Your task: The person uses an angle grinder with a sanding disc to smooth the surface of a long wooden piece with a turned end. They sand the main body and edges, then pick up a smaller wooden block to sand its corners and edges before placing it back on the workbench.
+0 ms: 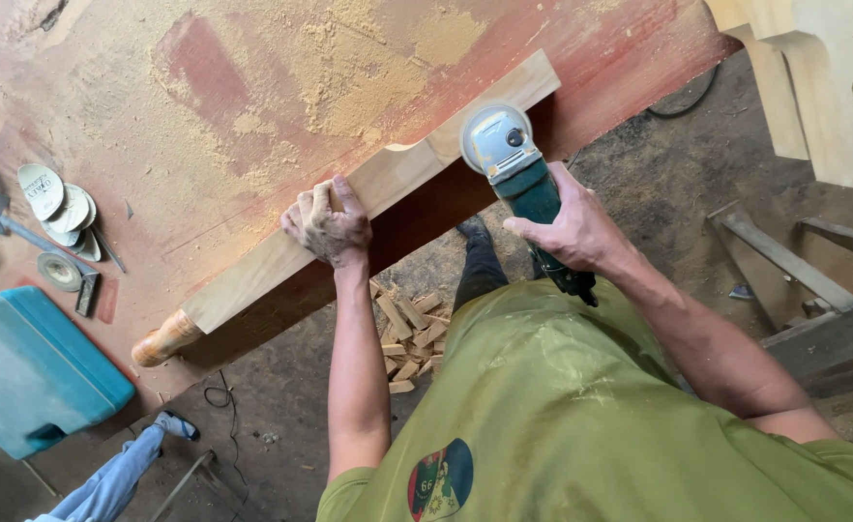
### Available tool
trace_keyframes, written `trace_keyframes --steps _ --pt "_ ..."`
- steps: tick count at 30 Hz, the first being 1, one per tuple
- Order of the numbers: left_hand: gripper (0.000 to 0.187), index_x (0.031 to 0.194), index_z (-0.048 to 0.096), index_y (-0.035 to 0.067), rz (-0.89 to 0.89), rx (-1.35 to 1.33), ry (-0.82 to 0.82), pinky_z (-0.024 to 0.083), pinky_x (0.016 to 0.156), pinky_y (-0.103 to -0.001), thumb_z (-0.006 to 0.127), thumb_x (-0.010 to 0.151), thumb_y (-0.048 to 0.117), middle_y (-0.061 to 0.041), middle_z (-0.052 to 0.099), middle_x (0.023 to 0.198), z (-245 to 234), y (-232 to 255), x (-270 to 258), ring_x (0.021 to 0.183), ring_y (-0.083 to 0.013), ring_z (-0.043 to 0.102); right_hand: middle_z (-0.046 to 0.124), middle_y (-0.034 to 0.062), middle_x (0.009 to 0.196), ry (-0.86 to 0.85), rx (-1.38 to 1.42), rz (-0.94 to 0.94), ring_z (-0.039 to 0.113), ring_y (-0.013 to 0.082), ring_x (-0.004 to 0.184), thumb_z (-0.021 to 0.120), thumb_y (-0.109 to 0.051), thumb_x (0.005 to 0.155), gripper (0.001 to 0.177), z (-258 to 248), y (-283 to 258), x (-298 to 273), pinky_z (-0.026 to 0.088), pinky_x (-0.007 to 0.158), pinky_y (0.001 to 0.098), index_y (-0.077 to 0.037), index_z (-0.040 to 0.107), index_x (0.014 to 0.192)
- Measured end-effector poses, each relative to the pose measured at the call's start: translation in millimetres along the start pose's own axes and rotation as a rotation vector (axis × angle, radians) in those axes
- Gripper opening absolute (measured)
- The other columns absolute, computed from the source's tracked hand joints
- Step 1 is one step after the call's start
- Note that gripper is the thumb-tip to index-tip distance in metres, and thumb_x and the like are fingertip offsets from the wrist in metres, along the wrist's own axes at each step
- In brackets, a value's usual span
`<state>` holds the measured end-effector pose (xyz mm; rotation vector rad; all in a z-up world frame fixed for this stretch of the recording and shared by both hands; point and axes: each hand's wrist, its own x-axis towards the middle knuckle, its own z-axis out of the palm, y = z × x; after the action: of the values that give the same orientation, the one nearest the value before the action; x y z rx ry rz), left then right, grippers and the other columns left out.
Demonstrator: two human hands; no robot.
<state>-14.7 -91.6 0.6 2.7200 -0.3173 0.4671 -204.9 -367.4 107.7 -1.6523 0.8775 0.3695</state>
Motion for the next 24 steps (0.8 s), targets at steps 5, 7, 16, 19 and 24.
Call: trace_keyframes --steps 5,7,16,19,24 --pt "0.034 0.08 0.068 0.024 0.015 -0.007 0.012 0.04 0.101 -0.045 0.062 0.099 0.051 0.002 0.059 0.08 -4.3 5.5 3.0 0.085 -0.0206 0.062 0.071 0.0252 0.104 -0.01 -0.028 -0.011 0.067 0.0474 0.107 0.084 -0.041 0.075 0.061 0.8 -13.8 -3.0 0.053 0.086 0.0555 -0.017 0.056 0.123" --pt "0.033 0.081 0.069 0.023 0.014 -0.013 0.009 0.04 0.101 -0.045 0.062 0.099 0.05 0.001 0.059 0.08 -4.7 6.1 3.3 0.086 -0.0214 0.062 0.071 0.0242 0.103 -0.012 -0.021 -0.017 0.067 0.0467 0.106 0.084 -0.039 0.075 0.059 2.4 -13.6 -1.4 0.054 0.086 0.0549 -0.017 0.057 0.123" --pt "0.033 0.081 0.069 0.024 -0.007 -0.014 0.003 0.038 0.104 -0.045 0.062 0.098 0.052 0.003 0.059 0.08 4.2 -2.4 -0.8 0.088 -0.0196 0.061 0.071 0.0235 0.102 -0.025 -0.024 -0.043 0.068 0.0466 0.104 0.085 -0.04 0.074 0.06 9.7 -9.1 2.8 0.054 0.085 0.0548 -0.018 0.057 0.123" --pt "0.032 0.081 0.068 0.025 -0.007 -0.01 0.008 0.038 0.104 -0.045 0.062 0.098 0.052 0.003 0.059 0.08 4.8 -2.9 -1.6 0.088 -0.0193 0.061 0.071 0.0233 0.101 -0.016 -0.03 -0.032 0.068 0.0462 0.104 0.084 -0.04 0.075 0.059 8.5 -9.9 2.2 0.053 0.085 0.0542 -0.018 0.057 0.123" --pt "0.033 0.081 0.068 0.023 0.006 -0.009 0.016 0.039 0.102 -0.045 0.063 0.098 0.05 0.002 0.059 0.081 -1.7 3.9 2.3 0.087 -0.0203 0.061 0.071 0.0246 0.1 0.01 -0.041 -0.022 0.068 0.0473 0.104 0.085 -0.041 0.074 0.061 2.4 -9.9 3.0 0.053 0.086 0.0543 -0.017 0.057 0.123"
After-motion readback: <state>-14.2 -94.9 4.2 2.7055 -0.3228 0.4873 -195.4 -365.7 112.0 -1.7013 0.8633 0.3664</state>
